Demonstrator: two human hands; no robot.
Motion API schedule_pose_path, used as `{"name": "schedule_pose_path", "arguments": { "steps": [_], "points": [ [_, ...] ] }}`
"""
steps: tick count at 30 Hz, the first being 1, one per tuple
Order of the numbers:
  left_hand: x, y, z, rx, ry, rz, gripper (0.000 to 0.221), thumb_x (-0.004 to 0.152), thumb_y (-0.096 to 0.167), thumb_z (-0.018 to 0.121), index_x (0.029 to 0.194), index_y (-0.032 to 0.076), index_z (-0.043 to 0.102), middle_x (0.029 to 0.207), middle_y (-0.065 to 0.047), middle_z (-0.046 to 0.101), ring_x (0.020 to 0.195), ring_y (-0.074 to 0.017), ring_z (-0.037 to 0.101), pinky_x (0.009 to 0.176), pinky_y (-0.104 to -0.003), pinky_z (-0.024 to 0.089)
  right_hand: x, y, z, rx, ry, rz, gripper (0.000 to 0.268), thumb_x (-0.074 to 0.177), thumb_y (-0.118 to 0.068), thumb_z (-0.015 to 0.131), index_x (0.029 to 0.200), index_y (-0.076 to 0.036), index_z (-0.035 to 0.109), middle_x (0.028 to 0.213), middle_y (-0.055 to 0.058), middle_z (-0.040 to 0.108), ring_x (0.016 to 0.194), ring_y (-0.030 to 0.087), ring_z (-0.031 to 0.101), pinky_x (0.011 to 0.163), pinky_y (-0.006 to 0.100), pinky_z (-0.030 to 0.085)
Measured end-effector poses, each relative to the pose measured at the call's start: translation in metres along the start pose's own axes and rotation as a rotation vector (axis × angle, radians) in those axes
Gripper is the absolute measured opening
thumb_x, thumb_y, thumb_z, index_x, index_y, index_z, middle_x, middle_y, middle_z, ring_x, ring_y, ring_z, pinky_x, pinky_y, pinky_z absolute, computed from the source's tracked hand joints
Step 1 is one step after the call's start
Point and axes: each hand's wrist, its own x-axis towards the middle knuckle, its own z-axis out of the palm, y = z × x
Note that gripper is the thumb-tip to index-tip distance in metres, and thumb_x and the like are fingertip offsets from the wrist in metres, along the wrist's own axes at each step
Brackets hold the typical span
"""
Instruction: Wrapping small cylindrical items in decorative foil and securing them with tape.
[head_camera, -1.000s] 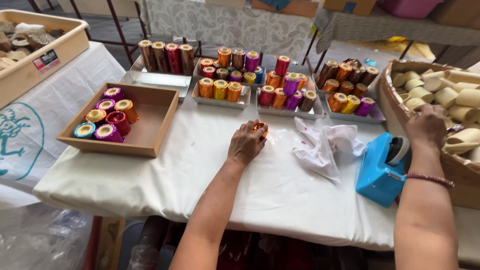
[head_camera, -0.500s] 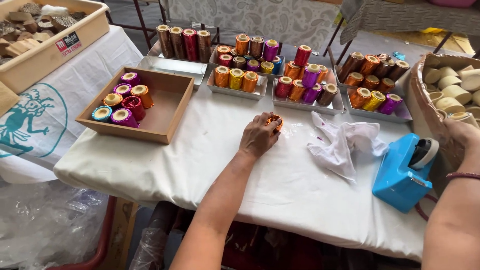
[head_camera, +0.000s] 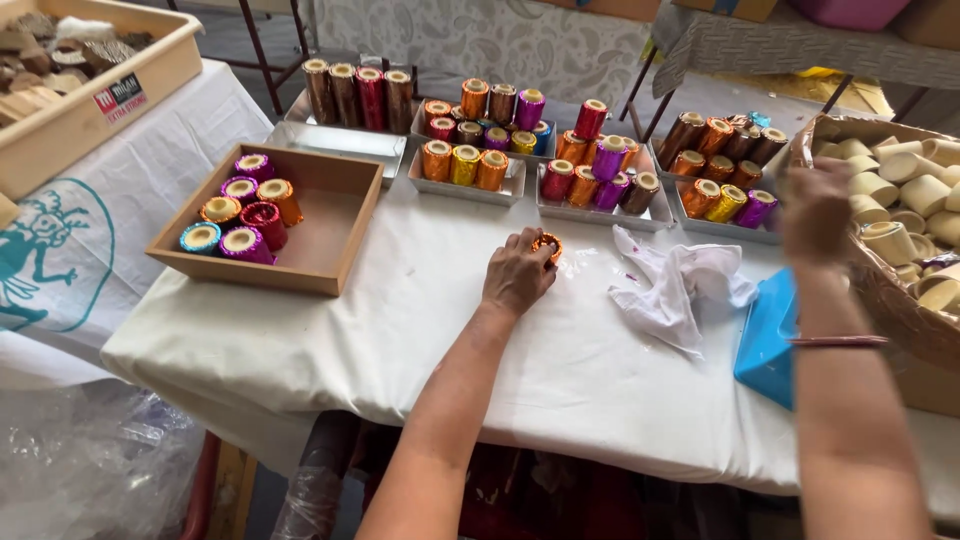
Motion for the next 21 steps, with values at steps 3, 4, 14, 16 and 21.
{"name": "schedule_pose_path", "arguments": {
  "steps": [3, 4, 14, 16, 21],
  "points": [
    [-0.001, 0.002, -0.005, 0.0, 0.019, 0.016, 0.032, 0.084, 0.028, 0.083, 0.109, 0.011, 0.074, 0.128, -0.011, 0.059, 0.109, -0.0255, 0.063, 0.088, -0.04, 0.06, 0.023, -0.119, 0.03, 0.086, 0.045, -0.184, 0.003, 0.094, -0.008, 0.075, 0.092, -0.006, 0.075, 0.096, 0.014, 0.071, 0.096, 0.03, 0.067, 0.085, 0.043, 0.057],
    [-0.001, 0.0, -0.006, 0.003, 0.025, 0.016, 0.032, 0.084, 0.028, 0.083, 0.109, 0.011, 0.074, 0.128, -0.011, 0.059, 0.109, -0.0255, 0.063, 0.088, -0.04, 0.06, 0.016, -0.144, 0.044, 0.088, 0.05, -0.188, 0.003, 0.094, -0.008, 0.075, 0.092, -0.006, 0.075, 0.096, 0.014, 0.071, 0.096, 0.03, 0.067, 0.085, 0.043, 0.057],
    [0.002, -0.008, -0.013, -0.313, 0.014, -0.101, 0.084, 0.082, 0.024, 0.079, 0.15, 0.014, 0.03, 0.12, -0.012, 0.062, 0.108, -0.0308, 0.066, 0.088, -0.043, 0.061, -0.054, -0.281, 0.083, 0.877, -0.269, 0.407, 0.013, 0.091, -0.007, 0.075, 0.103, -0.004, 0.079, 0.109, 0.009, 0.073, 0.096, 0.019, 0.073, 0.086, 0.03, 0.061],
    [0.002, -0.005, -0.022, -0.327, -0.021, -0.138, 0.085, 0.083, 0.024, 0.079, 0.152, 0.015, 0.03, 0.118, -0.011, 0.062, 0.108, -0.0309, 0.066, 0.086, -0.043, 0.061, -0.055, -0.292, 0.071, 0.904, -0.284, 0.387, 0.014, 0.092, -0.008, 0.074, 0.105, -0.004, 0.078, 0.112, 0.009, 0.072, 0.098, 0.02, 0.073, 0.087, 0.031, 0.061],
    [0.001, -0.003, -0.026, -0.346, 0.045, -0.118, 0.081, 0.083, 0.024, 0.079, 0.151, 0.018, 0.035, 0.119, -0.011, 0.064, 0.109, -0.0316, 0.067, 0.085, -0.045, 0.06, -0.053, -0.309, 0.049, 0.723, -0.287, 0.189, 0.017, 0.093, -0.012, 0.076, 0.108, -0.007, 0.078, 0.115, 0.01, 0.073, 0.103, 0.024, 0.071, 0.088, 0.037, 0.057]
  ]
}}
